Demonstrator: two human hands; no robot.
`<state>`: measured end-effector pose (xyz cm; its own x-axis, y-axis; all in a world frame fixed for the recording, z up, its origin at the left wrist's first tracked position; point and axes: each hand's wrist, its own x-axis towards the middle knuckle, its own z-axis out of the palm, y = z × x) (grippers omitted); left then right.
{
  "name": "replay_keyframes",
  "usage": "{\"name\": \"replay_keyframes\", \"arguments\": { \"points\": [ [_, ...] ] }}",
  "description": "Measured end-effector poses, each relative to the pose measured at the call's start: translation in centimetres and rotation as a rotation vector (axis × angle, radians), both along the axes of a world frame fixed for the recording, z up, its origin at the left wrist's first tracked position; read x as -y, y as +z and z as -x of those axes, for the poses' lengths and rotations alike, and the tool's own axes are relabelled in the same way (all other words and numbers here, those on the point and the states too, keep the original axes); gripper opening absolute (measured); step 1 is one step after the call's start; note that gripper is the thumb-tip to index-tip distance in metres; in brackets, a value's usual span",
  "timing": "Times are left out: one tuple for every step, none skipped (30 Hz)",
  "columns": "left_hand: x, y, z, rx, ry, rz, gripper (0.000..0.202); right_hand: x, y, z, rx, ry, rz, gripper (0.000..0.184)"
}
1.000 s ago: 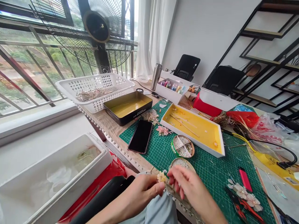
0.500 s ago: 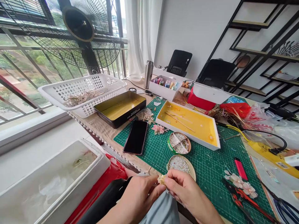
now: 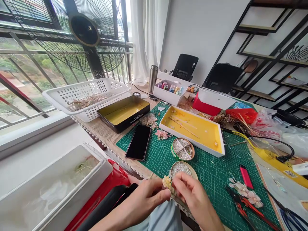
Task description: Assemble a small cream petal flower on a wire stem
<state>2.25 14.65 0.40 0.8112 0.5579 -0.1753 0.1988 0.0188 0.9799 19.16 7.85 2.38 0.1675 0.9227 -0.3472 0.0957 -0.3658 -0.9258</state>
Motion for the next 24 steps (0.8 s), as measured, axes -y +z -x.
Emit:
{"name": "replay_keyframes", "arguments": {
  "points": [
    [0.0, -0.1, -0.1, 0.043, 0.006, 0.027, 0.041, 0.2, -0.1, 0.3, 0.015, 0.015, -0.011, 0.046],
    [0.1, -0.2, -0.2, 0.072, 0.018, 0.050, 0.045, 0.4, -0.3, 0.5, 0.026, 0.030, -0.021, 0.045],
    [0.1, -0.4, -0.3, 0.082, 0.038, 0.067, 0.049, 0.5, -0.4, 0.7, 0.038, 0.042, -0.032, 0.044],
    [0.1, -0.6, -0.5, 0.068, 0.052, 0.079, 0.054, 0.7, -0.5, 0.9, 0.054, 0.051, -0.041, 0.043],
    [0.2, -0.8, -0.7, 0.046, 0.068, 0.087, 0.058, 0.7, -0.6, 0.9, 0.074, 0.063, -0.049, 0.043],
    [0.3, -1.0, -0.8, 0.026, 0.084, 0.092, 0.061, 0.8, -0.6, 1.0, 0.092, 0.075, -0.055, 0.043],
    [0.3, -1.1, -1.0, 0.017, 0.093, 0.100, 0.063, 0.9, -0.7, 0.9, 0.099, 0.084, -0.056, 0.043],
    [0.4, -1.2, -1.0, 0.019, 0.095, 0.117, 0.065, 0.9, -0.7, 0.9, 0.090, 0.089, -0.048, 0.043],
    [0.4, -1.2, -1.1, 0.027, 0.089, 0.145, 0.066, 1.0, -0.7, 0.8, 0.061, 0.086, -0.035, 0.043],
    [0.5, -1.2, -1.1, 0.035, 0.076, 0.180, 0.066, 1.0, -0.7, 0.7, 0.012, 0.070, -0.020, 0.043],
    [0.5, -1.1, -1.1, 0.043, 0.059, 0.218, 0.065, 1.1, -0.8, 0.6, -0.051, 0.047, -0.001, 0.044],
    [0.6, -1.0, -1.1, 0.050, 0.040, 0.257, 0.064, 1.1, -0.9, 0.5, -0.117, 0.021, 0.015, 0.044],
    [0.7, -0.9, -1.0, 0.052, 0.025, 0.291, 0.062, 1.2, -1.0, 0.4, -0.176, 0.000, 0.030, 0.043],
    [0.7, -0.7, -0.9, 0.051, 0.013, 0.313, 0.060, 1.2, -1.1, 0.3, -0.221, -0.013, 0.038, 0.042],
    [0.8, -0.6, -0.9, 0.051, 0.005, 0.323, 0.058, 1.3, -1.3, 0.1, -0.250, -0.023, 0.038, 0.041],
    [0.9, -0.4, -0.8, 0.049, 0.004, 0.322, 0.056, 1.3, -1.4, 0.0, -0.257, -0.033, 0.034, 0.040],
    [1.0, -0.3, -0.8, 0.046, 0.009, 0.310, 0.054, 1.4, -1.4, -0.1, -0.234, -0.049, 0.020, 0.038],
    [1.1, -0.1, -0.8, 0.042, 0.020, 0.287, 0.053, 1.5, -1.4, -0.1, -0.178, -0.073, -0.011, 0.035],
    [1.1, 0.1, -0.7, 0.037, 0.033, 0.256, 0.053, 1.6, -1.4, -0.1, -0.094, -0.102, -0.059, 0.033],
    [1.2, 0.3, -0.7, 0.031, 0.044, 0.222, 0.052, 1.7, -1.2, -0.1, 0.009, -0.130, -0.123, 0.030],
    [1.4, 0.5, -0.6, 0.025, 0.051, 0.186, 0.050, 1.9, -1.0, -0.1, 0.120, -0.146, -0.196, 0.027],
    [1.5, 0.8, -0.6, 0.020, 0.053, 0.153, 0.048, 2.0, -0.7, 0.0, 0.231, -0.133, -0.266, 0.024],
    [1.6, 1.0, -0.5, 0.018, 0.053, 0.124, 0.045, 2.1, -0.4, 0.0, 0.335, -0.096, -0.333, 0.019],
    [1.8, 1.1, -0.4, 0.019, 0.053, 0.101, 0.043, 2.1, 0.0, 0.1, 0.428, -0.045, -0.390, 0.016]
  ]
}}
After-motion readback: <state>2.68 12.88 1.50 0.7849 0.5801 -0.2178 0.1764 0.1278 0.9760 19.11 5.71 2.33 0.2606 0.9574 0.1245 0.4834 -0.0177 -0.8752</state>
